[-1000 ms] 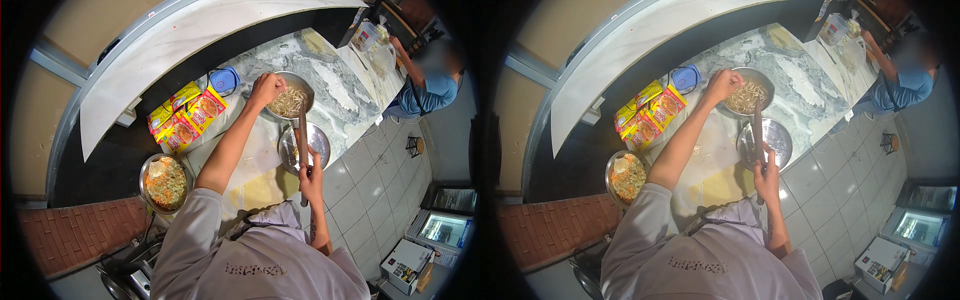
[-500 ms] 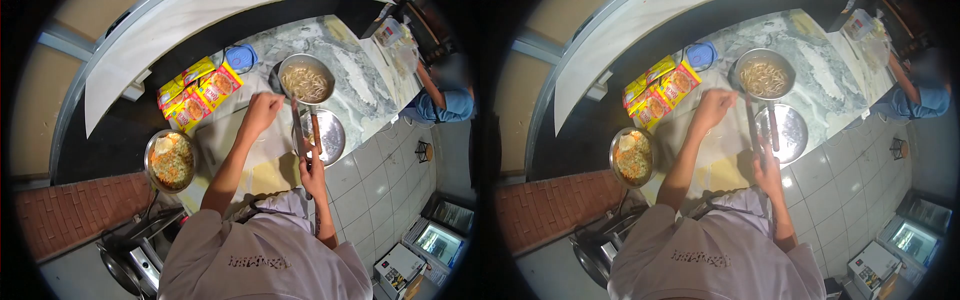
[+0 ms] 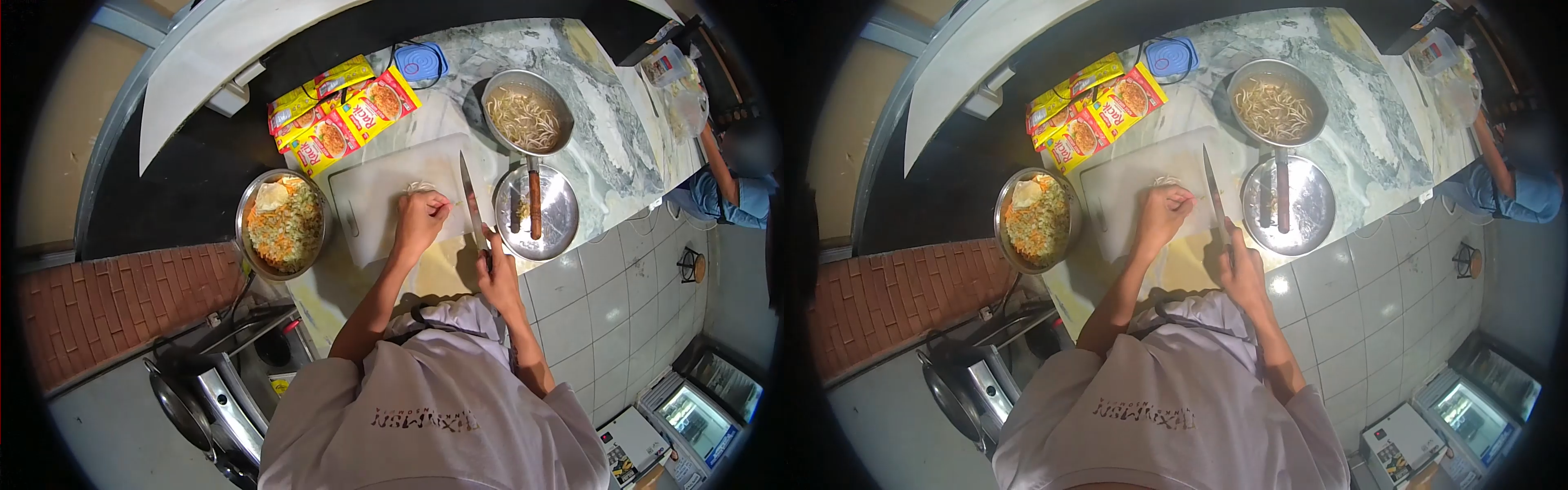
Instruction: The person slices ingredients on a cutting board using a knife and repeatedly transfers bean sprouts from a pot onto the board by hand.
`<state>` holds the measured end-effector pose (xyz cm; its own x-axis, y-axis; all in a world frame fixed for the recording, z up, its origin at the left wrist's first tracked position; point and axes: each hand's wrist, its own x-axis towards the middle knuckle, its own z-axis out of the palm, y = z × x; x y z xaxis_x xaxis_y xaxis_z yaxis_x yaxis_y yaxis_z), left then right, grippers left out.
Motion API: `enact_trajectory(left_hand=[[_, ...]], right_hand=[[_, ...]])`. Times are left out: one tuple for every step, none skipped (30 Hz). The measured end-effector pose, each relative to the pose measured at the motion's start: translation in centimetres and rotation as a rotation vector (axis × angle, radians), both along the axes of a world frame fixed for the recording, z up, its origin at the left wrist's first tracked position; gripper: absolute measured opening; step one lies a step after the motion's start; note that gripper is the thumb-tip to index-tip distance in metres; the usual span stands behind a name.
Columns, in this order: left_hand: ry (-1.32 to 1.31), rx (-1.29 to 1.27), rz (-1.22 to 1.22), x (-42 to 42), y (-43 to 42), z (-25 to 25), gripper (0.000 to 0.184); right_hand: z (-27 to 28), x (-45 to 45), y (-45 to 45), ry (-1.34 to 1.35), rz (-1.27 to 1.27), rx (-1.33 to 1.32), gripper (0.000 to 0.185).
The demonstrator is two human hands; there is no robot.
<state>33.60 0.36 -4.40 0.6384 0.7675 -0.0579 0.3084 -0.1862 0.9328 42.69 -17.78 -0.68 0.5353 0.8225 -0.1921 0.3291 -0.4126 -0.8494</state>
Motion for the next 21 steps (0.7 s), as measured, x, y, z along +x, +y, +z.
enact_trajectory(left_hand=[[-0.014, 0.022, 0.025, 0.3, -0.2, 0.0, 0.007], [-0.029, 0.046, 0.048, 0.5, -0.4, 0.0, 0.007], [-0.031, 0.044, 0.044, 0.6, -0.5, -0.1, 0.007], [-0.015, 0.054, 0.04, 0.7, -0.6, -0.2, 0.007], [0.001, 0.064, 0.036, 0.7, -0.8, -0.4, 0.008], [0.0, 0.06, 0.03, 0.7, -0.9, -0.4, 0.008], [0.017, 0.072, 0.04, 0.7, -1.0, -0.5, 0.008], [0.033, 0.084, 0.052, 0.7, -1.1, -0.6, 0.008], [0.034, 0.081, 0.05, 0.7, -1.2, -0.8, 0.008], [0.049, 0.084, 0.055, 0.7, -1.2, -1.1, 0.008], [0.064, 0.088, 0.06, 0.7, -1.2, -1.3, 0.008], [0.066, 0.086, 0.06, 0.6, -1.2, -1.4, 0.008], [0.058, 0.087, 0.059, 0.6, -1.2, -1.5, 0.008], [0.049, 0.089, 0.057, 0.6, -1.2, -1.5, 0.009], [0.05, 0.088, 0.056, 0.7, -1.1, -1.5, 0.009], [0.055, 0.093, 0.056, 0.7, -1.1, -1.5, 0.01], [0.06, 0.098, 0.056, 0.7, -1.1, -1.5, 0.01], [0.062, 0.096, 0.056, 0.7, -1.1, -1.5, 0.01], [0.072, 0.107, 0.061, 0.7, -1.2, -1.4, 0.01], [0.081, 0.118, 0.066, 0.7, -1.2, -1.4, 0.01], [0.083, 0.117, 0.065, 0.7, -1.2, -1.4, 0.01]], right_hand=[[0.0, 0.0, -0.1, -0.002, -0.003, -0.003, 0.06], [-0.1, -0.1, -0.2, -0.027, 0.013, 0.0, 0.062], [-0.2, -0.1, -0.2, -0.05, 0.028, 0.002, 0.063], [-0.5, -0.1, -0.3, -0.052, 0.021, 0.0, 0.063], [-1.0, -0.1, -0.3, -0.053, 0.033, -0.02, 0.064], [-1.4, -0.1, -0.3, -0.053, 0.045, -0.041, 0.064], [-1.7, -0.1, -0.4, -0.086, 0.06, -0.028, 0.059], [-1.9, -0.1, -0.5, -0.086, 0.057, -0.031, 0.059], [-2.0, -0.2, -0.4, -0.091, 0.068, -0.041, 0.059], [-2.0, -0.2, -0.3, -0.096, 0.081, -0.049, 0.059], [-2.3, -0.2, -0.3, -0.09, 0.081, -0.043, 0.06], [-2.4, -0.2, -0.3, -0.087, 0.082, -0.045, 0.06], [-2.5, -0.2, -0.3, -0.09, 0.087, -0.059, 0.06], [-2.5, -0.2, -0.3, -0.093, 0.091, -0.071, 0.06], [-2.6, -0.1, -0.2, -0.092, 0.09, -0.072, 0.06], [-2.8, -0.1, -0.2, -0.098, 0.088, -0.069, 0.061], [-2.8, -0.1, -0.2, -0.104, 0.087, -0.067, 0.061], [-2.8, -0.1, -0.2, -0.102, 0.087, -0.069, 0.061], [-2.6, -0.1, -0.1, -0.094, 0.086, -0.073, 0.061], [-2.6, -0.1, -0.1, -0.087, 0.085, -0.076, 0.062], [-2.7, -0.1, -0.1, -0.086, 0.085, -0.077, 0.062]])
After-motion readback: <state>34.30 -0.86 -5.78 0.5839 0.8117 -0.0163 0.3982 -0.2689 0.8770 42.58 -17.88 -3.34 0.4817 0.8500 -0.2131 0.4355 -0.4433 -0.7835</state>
